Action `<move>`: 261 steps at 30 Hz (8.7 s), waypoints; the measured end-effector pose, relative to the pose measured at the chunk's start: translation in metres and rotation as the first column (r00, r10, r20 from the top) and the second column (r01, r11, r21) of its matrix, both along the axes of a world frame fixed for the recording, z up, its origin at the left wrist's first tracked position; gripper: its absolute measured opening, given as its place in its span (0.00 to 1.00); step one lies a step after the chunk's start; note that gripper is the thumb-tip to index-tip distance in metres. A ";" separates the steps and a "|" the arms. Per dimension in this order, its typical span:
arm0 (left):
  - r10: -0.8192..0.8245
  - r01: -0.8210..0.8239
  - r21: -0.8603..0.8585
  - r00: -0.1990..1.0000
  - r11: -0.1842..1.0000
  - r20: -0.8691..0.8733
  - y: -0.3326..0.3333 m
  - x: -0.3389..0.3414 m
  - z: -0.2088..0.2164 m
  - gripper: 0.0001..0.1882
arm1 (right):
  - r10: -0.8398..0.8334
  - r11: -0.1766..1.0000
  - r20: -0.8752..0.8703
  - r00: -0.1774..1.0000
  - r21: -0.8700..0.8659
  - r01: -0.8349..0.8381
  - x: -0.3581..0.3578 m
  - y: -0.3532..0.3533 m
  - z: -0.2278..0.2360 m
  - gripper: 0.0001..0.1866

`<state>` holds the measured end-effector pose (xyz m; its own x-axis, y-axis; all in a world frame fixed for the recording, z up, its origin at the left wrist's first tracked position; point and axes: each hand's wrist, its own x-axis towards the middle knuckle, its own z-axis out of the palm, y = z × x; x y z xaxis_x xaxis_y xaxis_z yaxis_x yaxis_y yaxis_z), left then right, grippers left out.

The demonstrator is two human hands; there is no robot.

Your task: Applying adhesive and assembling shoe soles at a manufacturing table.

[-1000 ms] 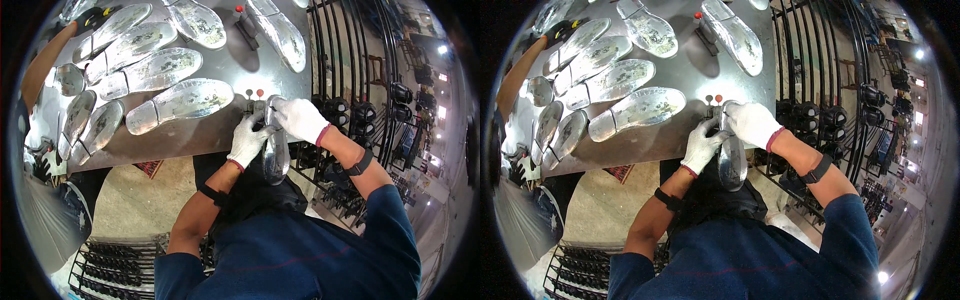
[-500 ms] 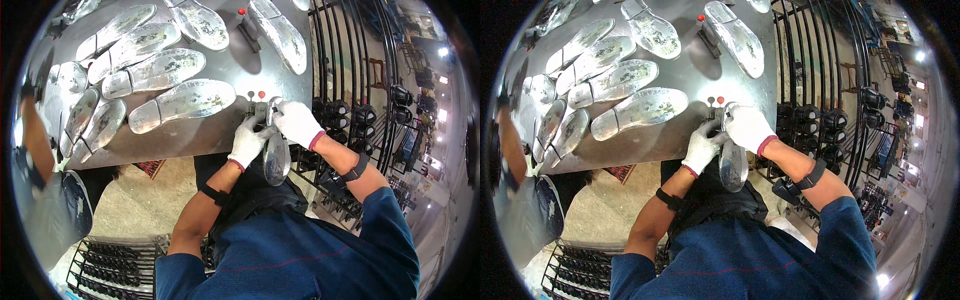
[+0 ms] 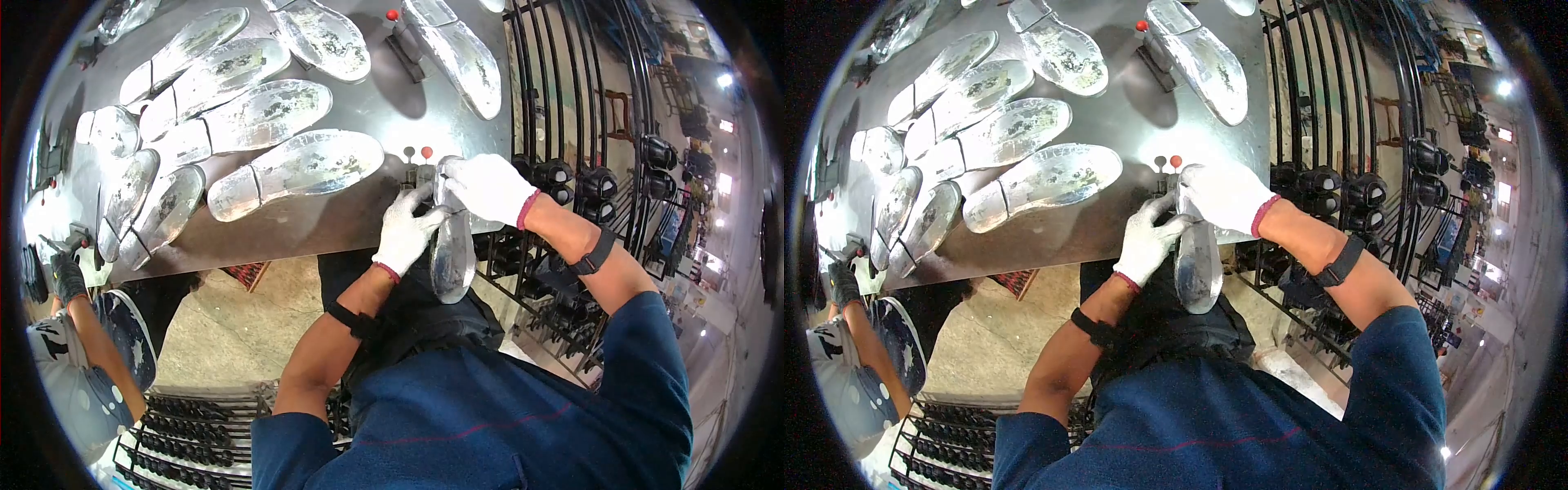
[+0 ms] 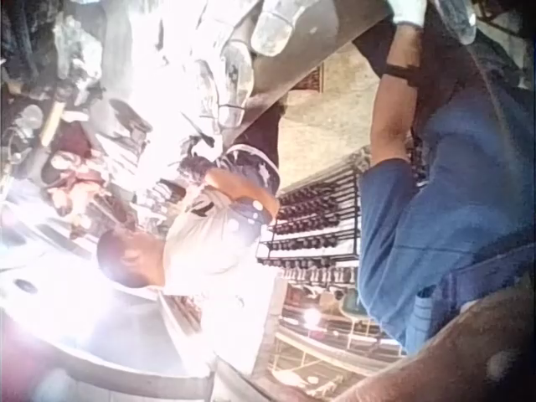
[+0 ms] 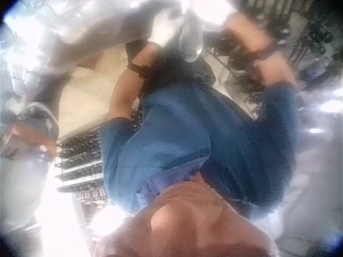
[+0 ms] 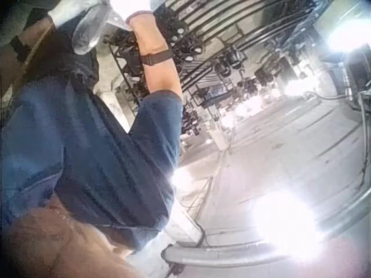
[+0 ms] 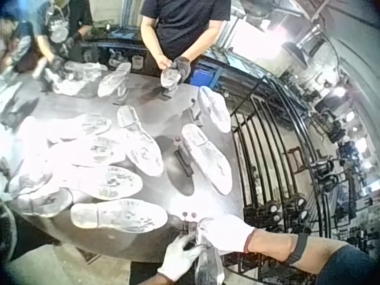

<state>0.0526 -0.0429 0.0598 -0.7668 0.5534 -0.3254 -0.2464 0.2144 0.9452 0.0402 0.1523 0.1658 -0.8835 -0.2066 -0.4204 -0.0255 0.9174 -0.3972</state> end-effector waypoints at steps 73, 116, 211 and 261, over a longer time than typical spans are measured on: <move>-0.074 0.082 -0.044 0.984 0.996 0.163 -0.002 -0.011 0.004 0.30 | -0.014 1.000 0.106 0.994 0.019 0.012 -0.023 0.014 -0.009 0.14; -0.515 0.141 -0.496 0.230 0.857 -0.825 0.012 -0.065 0.039 0.12 | -0.869 -0.380 0.466 0.168 -0.845 0.377 0.006 -0.032 -0.030 0.12; -0.368 0.178 -0.410 0.813 0.895 -0.451 0.033 0.011 0.116 0.15 | -0.960 -0.172 0.279 0.036 -0.683 0.710 0.102 -0.007 -0.036 0.15; -0.957 0.368 -0.929 0.277 0.029 0.080 0.128 -0.068 0.108 0.12 | -0.871 0.278 0.190 0.452 -0.569 0.774 0.135 -0.019 -0.061 0.29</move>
<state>-0.0157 0.0849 0.1676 -0.2976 0.6566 -0.6930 0.8495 0.5133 0.1216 0.1748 0.1338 0.1048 -0.7458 0.5423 -0.3870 0.5229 0.1166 -0.8444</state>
